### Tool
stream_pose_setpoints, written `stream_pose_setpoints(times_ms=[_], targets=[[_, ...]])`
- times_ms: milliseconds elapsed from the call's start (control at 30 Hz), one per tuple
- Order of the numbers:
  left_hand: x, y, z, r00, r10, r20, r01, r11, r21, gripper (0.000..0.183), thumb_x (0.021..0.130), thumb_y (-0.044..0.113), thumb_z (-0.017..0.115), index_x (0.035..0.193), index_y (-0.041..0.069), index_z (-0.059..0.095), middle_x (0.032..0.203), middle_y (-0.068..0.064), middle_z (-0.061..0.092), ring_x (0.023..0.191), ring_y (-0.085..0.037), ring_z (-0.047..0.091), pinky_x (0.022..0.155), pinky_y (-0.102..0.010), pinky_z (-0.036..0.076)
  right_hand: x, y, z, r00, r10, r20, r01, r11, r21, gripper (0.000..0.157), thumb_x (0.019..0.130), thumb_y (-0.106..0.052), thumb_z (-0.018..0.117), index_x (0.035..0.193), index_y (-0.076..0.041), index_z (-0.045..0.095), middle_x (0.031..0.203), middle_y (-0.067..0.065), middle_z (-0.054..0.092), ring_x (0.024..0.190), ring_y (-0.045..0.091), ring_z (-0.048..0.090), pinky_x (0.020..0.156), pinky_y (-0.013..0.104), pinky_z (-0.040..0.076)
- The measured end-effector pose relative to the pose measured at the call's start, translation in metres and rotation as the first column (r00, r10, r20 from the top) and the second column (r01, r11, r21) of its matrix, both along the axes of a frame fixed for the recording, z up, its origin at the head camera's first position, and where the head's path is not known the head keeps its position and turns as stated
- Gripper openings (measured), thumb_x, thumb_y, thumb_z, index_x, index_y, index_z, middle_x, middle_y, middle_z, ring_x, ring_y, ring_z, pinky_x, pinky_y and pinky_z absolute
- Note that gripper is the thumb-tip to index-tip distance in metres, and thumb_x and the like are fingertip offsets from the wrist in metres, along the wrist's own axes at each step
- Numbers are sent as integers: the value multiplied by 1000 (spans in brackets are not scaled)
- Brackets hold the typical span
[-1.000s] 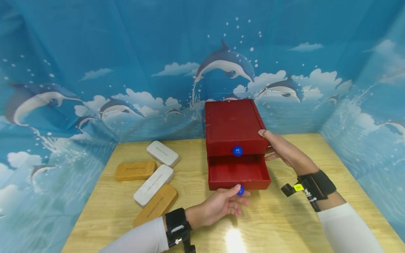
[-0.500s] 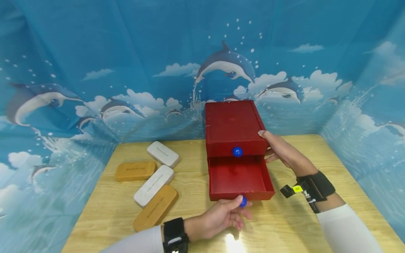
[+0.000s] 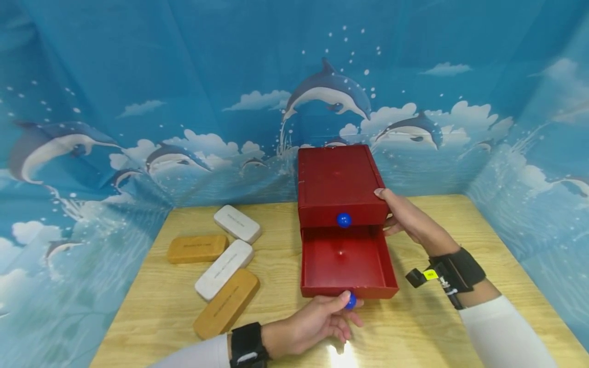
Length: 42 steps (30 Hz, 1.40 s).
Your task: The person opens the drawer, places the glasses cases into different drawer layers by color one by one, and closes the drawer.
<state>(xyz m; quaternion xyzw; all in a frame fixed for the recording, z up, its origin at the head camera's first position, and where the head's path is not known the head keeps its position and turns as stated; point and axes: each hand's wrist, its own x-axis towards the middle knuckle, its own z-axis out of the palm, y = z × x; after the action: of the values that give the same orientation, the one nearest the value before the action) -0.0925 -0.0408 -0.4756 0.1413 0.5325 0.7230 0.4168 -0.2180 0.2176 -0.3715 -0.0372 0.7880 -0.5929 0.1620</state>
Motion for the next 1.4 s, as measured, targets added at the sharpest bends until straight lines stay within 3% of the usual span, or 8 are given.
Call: stream_pose_setpoints(times_ms=[833, 1033, 1100, 1200, 1300, 1400], targets=[[13, -1, -2, 999, -39, 13, 40, 999, -15, 55, 100, 48, 41, 133, 5, 50, 100, -7, 66, 73, -14, 59, 63, -26, 50, -1, 1, -1, 1000, 2, -11, -2, 1000, 2, 66, 99, -55, 32, 140, -3, 29, 122, 29, 50, 94, 45, 61, 72, 50, 54], [12, -3, -4, 990, -122, -71, 118, 991, -62, 55, 102, 47, 36, 131, 2, 49, 104, -10, 65, 75, -14, 60, 65, -28, 51, 0, 3, -2, 1000, 2, -17, -2, 1000, 8, 66, 99, -56, 31, 140, -3, 29, 122, 28, 49, 95, 45, 61, 71, 49, 55], [13, -8, -3, 976, -174, -133, 159, 980, -121, 52, 102, 44, 37, 125, 1, 54, 104, -10, 66, 76, -13, 61, 68, -30, 53, 0, 3, -2, 1000, 0, -13, 0, 1000, 3, 67, 99, -56, 31, 140, -3, 29, 123, 28, 49, 95, 45, 61, 72, 49, 54], [14, -20, 2, 928, -288, -237, 232, 943, -238, 44, 101, 40, 42, 118, 4, 60, 102, -5, 67, 79, -10, 62, 73, -29, 53, 0, 2, -2, 1000, -2, -4, 2, 1000, -4, 67, 99, -57, 31, 140, -4, 30, 123, 27, 50, 95, 44, 61, 74, 49, 54], [12, -37, 10, 863, -418, -283, 318, 886, -339, 36, 100, 38, 45, 111, 10, 65, 93, 3, 66, 81, -5, 60, 77, -25, 51, 0, 2, -2, 1000, 3, -2, -3, 1000, -5, 67, 99, -57, 31, 140, -4, 30, 123, 27, 51, 95, 43, 62, 76, 50, 53], [8, -58, 19, 778, -534, -332, 382, 821, -424, 32, 100, 39, 46, 107, 15, 65, 86, 10, 61, 81, -1, 56, 77, -21, 48, -1, 2, -2, 1000, 9, -8, -9, 1000, 1, 68, 99, -58, 31, 140, -4, 29, 123, 27, 52, 95, 42, 62, 77, 50, 53]])
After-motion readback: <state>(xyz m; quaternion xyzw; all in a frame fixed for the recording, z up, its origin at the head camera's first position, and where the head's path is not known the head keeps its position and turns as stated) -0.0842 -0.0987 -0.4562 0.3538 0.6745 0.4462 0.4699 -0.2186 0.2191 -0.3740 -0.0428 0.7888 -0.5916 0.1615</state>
